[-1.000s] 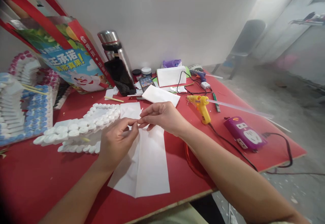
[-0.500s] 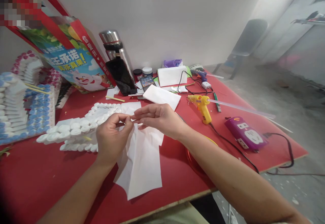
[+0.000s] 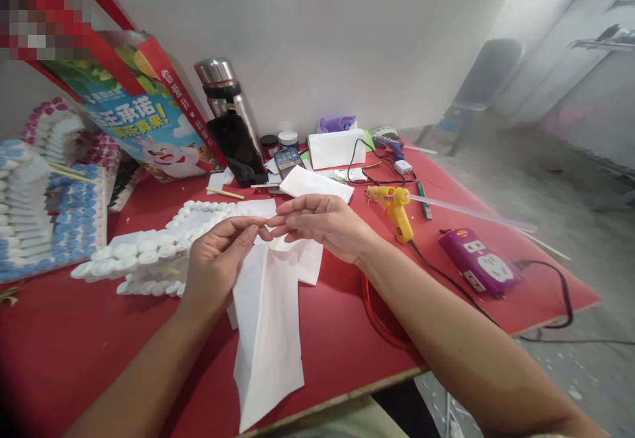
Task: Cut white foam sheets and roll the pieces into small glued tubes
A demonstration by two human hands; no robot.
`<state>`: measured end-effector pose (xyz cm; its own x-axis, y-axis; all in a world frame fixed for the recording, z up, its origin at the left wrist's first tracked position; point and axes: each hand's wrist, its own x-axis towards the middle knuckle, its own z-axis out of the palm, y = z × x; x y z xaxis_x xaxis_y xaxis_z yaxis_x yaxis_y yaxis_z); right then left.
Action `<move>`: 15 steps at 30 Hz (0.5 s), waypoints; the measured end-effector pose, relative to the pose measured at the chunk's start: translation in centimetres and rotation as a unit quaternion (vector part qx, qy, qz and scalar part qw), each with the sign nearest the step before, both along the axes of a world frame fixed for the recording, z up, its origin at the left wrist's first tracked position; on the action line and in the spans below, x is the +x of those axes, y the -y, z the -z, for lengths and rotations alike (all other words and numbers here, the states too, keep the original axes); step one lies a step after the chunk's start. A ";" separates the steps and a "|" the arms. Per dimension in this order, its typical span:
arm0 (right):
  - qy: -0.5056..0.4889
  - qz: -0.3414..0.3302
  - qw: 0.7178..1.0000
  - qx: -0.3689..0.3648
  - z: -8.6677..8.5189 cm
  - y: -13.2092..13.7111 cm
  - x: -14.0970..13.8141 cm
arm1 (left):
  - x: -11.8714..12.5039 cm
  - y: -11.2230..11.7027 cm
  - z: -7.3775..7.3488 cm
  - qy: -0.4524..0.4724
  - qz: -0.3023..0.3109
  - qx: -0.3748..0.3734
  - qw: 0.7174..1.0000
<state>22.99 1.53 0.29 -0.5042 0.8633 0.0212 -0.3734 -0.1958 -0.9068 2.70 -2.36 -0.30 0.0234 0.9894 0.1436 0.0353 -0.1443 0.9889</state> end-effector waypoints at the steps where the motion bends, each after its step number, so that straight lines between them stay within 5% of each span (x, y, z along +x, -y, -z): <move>1: 0.003 0.001 1.000 0.000 0.0 0.0 0.1 | 0.0 0.0 0.0 0.011 0.002 -0.008 1.000; 15: 0.120 0.021 0.992 0.046 -0.2 -0.2 0.0 | 0.3 0.3 -1.4 0.155 -0.040 -0.043 0.986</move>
